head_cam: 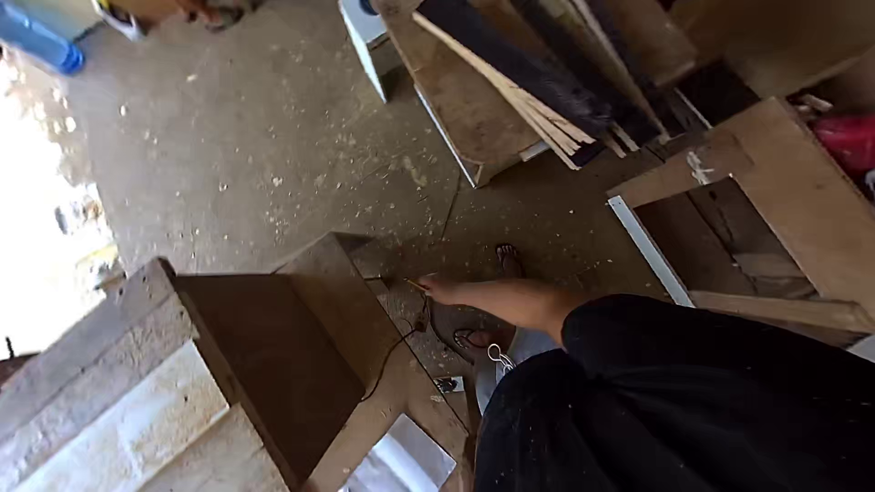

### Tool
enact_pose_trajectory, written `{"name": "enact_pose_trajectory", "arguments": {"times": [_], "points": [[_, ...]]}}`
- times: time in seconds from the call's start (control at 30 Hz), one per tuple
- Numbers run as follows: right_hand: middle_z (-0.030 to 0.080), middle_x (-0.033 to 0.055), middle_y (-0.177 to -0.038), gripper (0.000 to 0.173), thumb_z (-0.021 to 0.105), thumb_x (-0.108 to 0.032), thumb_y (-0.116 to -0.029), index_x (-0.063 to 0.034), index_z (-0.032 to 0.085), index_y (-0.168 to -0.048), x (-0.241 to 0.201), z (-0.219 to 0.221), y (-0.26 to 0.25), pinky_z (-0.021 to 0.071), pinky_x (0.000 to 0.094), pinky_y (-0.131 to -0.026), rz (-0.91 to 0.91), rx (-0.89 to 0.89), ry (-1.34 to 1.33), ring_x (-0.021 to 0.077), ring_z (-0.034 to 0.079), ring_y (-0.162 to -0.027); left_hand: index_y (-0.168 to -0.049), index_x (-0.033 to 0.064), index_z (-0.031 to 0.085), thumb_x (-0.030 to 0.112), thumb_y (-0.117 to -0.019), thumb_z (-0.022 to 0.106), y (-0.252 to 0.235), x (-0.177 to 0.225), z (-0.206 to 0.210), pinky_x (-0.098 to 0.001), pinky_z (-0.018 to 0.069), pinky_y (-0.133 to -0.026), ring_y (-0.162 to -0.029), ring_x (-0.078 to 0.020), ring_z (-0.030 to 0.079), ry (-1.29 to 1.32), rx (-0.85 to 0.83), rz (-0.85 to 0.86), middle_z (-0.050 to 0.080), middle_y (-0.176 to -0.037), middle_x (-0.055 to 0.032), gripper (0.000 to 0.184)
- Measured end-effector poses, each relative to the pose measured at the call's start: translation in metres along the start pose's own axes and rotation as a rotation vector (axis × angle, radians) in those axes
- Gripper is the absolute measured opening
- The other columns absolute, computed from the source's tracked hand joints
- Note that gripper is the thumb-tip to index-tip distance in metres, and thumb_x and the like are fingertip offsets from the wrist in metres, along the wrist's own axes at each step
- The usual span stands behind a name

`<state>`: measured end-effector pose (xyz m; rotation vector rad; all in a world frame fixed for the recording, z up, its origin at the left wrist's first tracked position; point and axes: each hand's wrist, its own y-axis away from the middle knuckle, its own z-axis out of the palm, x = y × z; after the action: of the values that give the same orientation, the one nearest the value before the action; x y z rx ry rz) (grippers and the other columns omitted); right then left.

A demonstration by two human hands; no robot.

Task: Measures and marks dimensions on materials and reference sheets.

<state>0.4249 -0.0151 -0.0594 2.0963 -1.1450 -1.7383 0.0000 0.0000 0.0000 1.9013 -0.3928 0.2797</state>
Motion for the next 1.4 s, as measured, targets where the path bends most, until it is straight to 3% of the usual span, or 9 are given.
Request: {"name": "enact_pose_trajectory", "arguments": {"times": [0.17,0.23,0.4,0.47,0.57,0.67,0.87,1.07,1.4], "points": [[0.072,0.0224,-0.109,0.034,0.064,-0.029,-0.102,0.0006,0.071,-0.116,0.168,-0.129,0.117,0.056,0.0572,-0.094,0.211,0.539,-0.373,0.035,0.071,-0.099,-0.138,-0.0012,0.059,0.023,-0.0989,0.067,-0.078,0.204,-0.05,-0.0518,0.0532,-0.104,-0.115,-0.0328,0.068,-0.584,0.004,0.359,0.069,-0.126,-0.02,0.047],[0.072,0.0173,-0.096,0.029,0.062,-0.025,-0.1031,-0.0006,0.069,-0.117,0.204,-0.182,0.172,0.0608,0.0489,-0.076,0.263,0.76,-0.605,0.0273,0.071,-0.078,-0.138,0.0032,0.06,0.029,-0.0978,0.069,-0.102,0.305,-0.037,-0.0555,0.0527,-0.103,-0.119,-0.0341,0.066,-0.781,0.025,0.498,0.067,-0.129,-0.0186,0.048],[0.073,0.0145,-0.083,0.019,0.058,-0.011,-0.1012,0.0062,0.064,-0.107,0.254,-0.263,0.25,0.0636,0.0406,-0.068,-0.047,1.226,-1.134,0.0219,0.072,-0.068,-0.14,0.0058,0.06,0.029,-0.0977,0.069,-0.125,0.565,0.071,-0.0582,0.0422,-0.113,-0.137,-0.0387,0.052,-1.189,-0.016,0.844,0.058,-0.145,-0.0193,0.049],[0.075,0.0143,-0.089,0.021,0.055,-0.013,-0.1024,0.0049,0.065,-0.108,0.261,-0.282,0.258,0.0644,0.0405,-0.071,-0.143,1.295,-1.237,0.0226,0.074,-0.073,-0.144,0.0067,0.057,0.025,-0.0934,0.075,-0.138,0.639,0.131,-0.063,0.0411,-0.111,-0.14,-0.0408,0.047,-1.339,-0.052,1.03,0.054,-0.148,-0.0188,0.057],[0.077,0.0154,-0.094,0.021,0.054,-0.011,-0.1022,0.0041,0.069,-0.107,0.265,-0.297,0.252,0.0654,0.0398,-0.072,-0.213,1.339,-1.325,0.0232,0.076,-0.077,-0.159,0.0126,0.037,0.026,-0.0798,0.087,-0.151,0.715,0.214,-0.0651,0.0377,-0.113,-0.152,-0.0398,0.031,-1.646,-0.047,1.258,0.034,-0.165,-0.0123,0.095],[0.076,0.0136,-0.099,0.021,0.059,-0.011,-0.101,0.0023,0.072,-0.11,0.265,-0.299,0.235,0.0656,0.0407,-0.08,-0.201,1.353,-1.326,0.0223,0.076,-0.084,-0.165,0.0162,0.023,0.027,-0.0702,0.094,-0.167,0.754,0.263,-0.076,0.0279,-0.114,-0.158,-0.041,0.015,-1.927,-0.022,1.263,0.014,-0.173,-0.0077,0.119],[0.077,0.0122,-0.107,0.026,0.06,-0.016,-0.102,-0.0008,0.072,-0.119,0.267,-0.305,0.212,0.064,0.0377,-0.088,-0.129,1.267,-1.366,0.0191,0.077,-0.093,-0.154,0.0106,0.045,0.022,-0.0753,0.089,-0.186,0.792,0.274,-0.0711,0.0448,-0.101,-0.141,-0.043,0.044,-2.132,-0.048,1.231,0.048,-0.153,-0.0148,0.091],[0.077,0.0118,-0.112,0.028,0.058,-0.016,-0.103,-0.0006,0.071,-0.122,0.267,-0.322,0.204,0.0621,0.0376,-0.094,-0.193,1.234,-1.316,0.0183,0.076,-0.1,-0.156,0.0074,0.039,0.019,-0.0705,0.089,-0.202,0.801,0.267,-0.0732,0.0364,-0.109,-0.151,-0.042,0.031,-2.142,-0.073,1.154,0.038,-0.162,-0.0158,0.1],[0.074,0.0179,-0.117,0.029,0.049,-0.007,-0.1045,0.0046,0.067,-0.125,0.256,-0.335,0.202,0.0606,0.0393,-0.094,-0.322,1.189,-1.374,0.0243,0.074,-0.105,-0.151,0.0043,0.043,0.016,-0.0676,0.091,-0.209,0.797,0.273,-0.0603,0.0383,-0.116,-0.151,-0.0418,0.032,-2.004,-0.206,1.219,0.043,-0.158,-0.018,0.097]]}}
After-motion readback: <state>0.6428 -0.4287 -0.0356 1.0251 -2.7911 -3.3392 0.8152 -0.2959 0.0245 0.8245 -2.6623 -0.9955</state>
